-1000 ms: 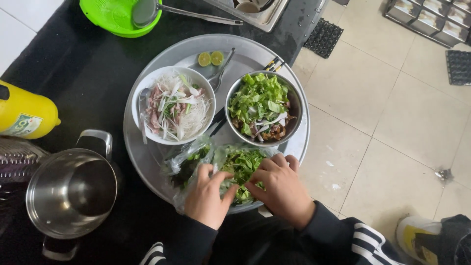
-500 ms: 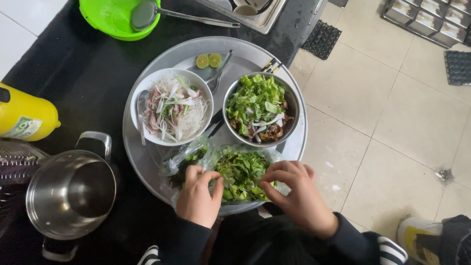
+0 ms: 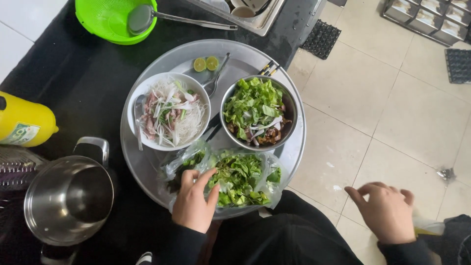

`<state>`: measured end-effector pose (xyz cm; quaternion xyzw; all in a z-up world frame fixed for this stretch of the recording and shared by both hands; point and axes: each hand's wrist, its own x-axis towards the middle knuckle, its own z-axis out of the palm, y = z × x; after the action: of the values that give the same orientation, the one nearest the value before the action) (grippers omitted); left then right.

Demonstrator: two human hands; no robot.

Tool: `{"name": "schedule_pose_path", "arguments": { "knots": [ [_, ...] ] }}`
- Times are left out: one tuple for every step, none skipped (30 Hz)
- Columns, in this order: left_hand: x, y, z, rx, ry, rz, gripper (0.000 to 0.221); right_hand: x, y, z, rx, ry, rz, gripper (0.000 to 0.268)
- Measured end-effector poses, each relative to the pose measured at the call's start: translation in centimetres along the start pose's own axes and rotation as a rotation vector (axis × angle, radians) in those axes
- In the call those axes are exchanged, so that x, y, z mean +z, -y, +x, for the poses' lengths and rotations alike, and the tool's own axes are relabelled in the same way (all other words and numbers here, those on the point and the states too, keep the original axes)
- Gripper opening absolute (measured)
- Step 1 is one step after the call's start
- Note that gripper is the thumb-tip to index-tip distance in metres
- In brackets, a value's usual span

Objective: Preparing soup bowls by cutting lime slices and adding fresh greens to the bowls on a tray.

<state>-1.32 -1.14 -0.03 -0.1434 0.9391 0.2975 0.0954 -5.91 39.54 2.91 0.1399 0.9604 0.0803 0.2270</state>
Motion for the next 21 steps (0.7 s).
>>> {"name": "schedule_pose_path", "arguments": {
  "knots": [
    [-0.2, 0.0, -0.1, 0.002, 0.003, 0.002, 0.043, 0.6, 0.2, 0.2, 0.003, 0.003, 0.002, 0.053],
    [-0.4, 0.1, -0.3, -0.01, 0.024, -0.011, 0.045, 1.1, 0.5, 0.5, -0.089, -0.079, 0.087, 0.044],
    [-0.6, 0.1, -0.3, -0.02, 0.043, -0.025, 0.048, 1.6, 0.8, 0.8, -0.179, -0.167, 0.175, 0.045],
    [-0.5, 0.2, -0.4, -0.016, 0.044, -0.023, 0.048, 0.2, 2.3, 0.3, -0.176, -0.166, 0.178, 0.045],
    [-0.4, 0.2, -0.7, 0.0, 0.022, -0.021, 0.046, -1.2, 3.8, -0.2, -0.347, -0.26, 0.325, 0.038],
    [-0.4, 0.4, -1.0, 0.017, -0.001, -0.02, 0.044, -2.6, 5.4, -0.7, -0.516, -0.358, 0.475, 0.032],
    [-0.3, 0.3, -1.1, 0.017, 0.001, -0.019, 0.044, -2.9, 7.0, -1.4, -0.515, -0.356, 0.475, 0.032],
    [-0.3, 0.4, -1.3, 0.045, -0.012, -0.071, 0.045, -3.2, 8.6, -2.0, -0.641, -0.381, 0.6, 0.022],
    [-0.2, 0.3, -1.5, 0.073, -0.028, -0.125, 0.048, -3.6, 10.2, -2.6, -0.768, -0.408, 0.726, 0.014],
    [0.1, 0.6, -1.4, 0.074, -0.029, -0.125, 0.048, -3.9, 11.8, -3.5, -0.768, -0.409, 0.725, 0.014],
    [0.4, 0.8, -1.4, 0.144, -0.081, -0.178, 0.053, -4.3, 13.4, -4.4, -1.022, -0.345, 0.767, 0.021],
    [0.8, 1.1, -1.4, 0.214, -0.134, -0.231, 0.059, -4.6, 15.1, -5.4, -1.275, -0.272, 0.801, 0.027],
    [0.6, 0.9, -1.4, 0.212, -0.136, -0.229, 0.059, -4.7, 16.8, -5.7, -1.277, -0.272, 0.803, 0.027],
    [0.4, 0.7, -1.4, 0.234, -0.168, -0.246, 0.059, -4.8, 18.6, -5.9, -1.437, -0.266, 0.66, 0.024],
    [0.3, 0.5, -1.5, 0.256, -0.199, -0.263, 0.06, -4.9, 20.3, -6.3, -1.589, -0.257, 0.509, 0.023],
    [0.1, 0.6, -1.6, 0.253, -0.2, -0.261, 0.06, -3.7, 21.3, -5.6, -1.591, -0.256, 0.51, 0.023],
    [0.1, 0.6, -1.5, 0.258, -0.216, -0.276, 0.059, -2.6, 22.4, -4.9, -1.637, -0.244, 0.442, 0.023],
    [0.0, 0.7, -1.5, 0.263, -0.233, -0.292, 0.058, -1.4, 23.6, -4.1, -1.682, -0.232, 0.374, 0.025],
    [-0.3, 0.6, -1.5, 0.263, -0.233, -0.292, 0.058, -0.6, 23.5, -3.6, -1.683, -0.231, 0.373, 0.025],
    [-0.5, 0.6, -1.6, 0.267, -0.245, -0.297, 0.061, 0.2, 23.5, -3.1, -1.634, -0.22, 0.211, 0.034],
    [-0.7, 0.6, -1.7, 0.269, -0.257, -0.303, 0.063, 1.1, 23.4, -2.7, -1.583, -0.207, 0.05, 0.046]
  ]
}}
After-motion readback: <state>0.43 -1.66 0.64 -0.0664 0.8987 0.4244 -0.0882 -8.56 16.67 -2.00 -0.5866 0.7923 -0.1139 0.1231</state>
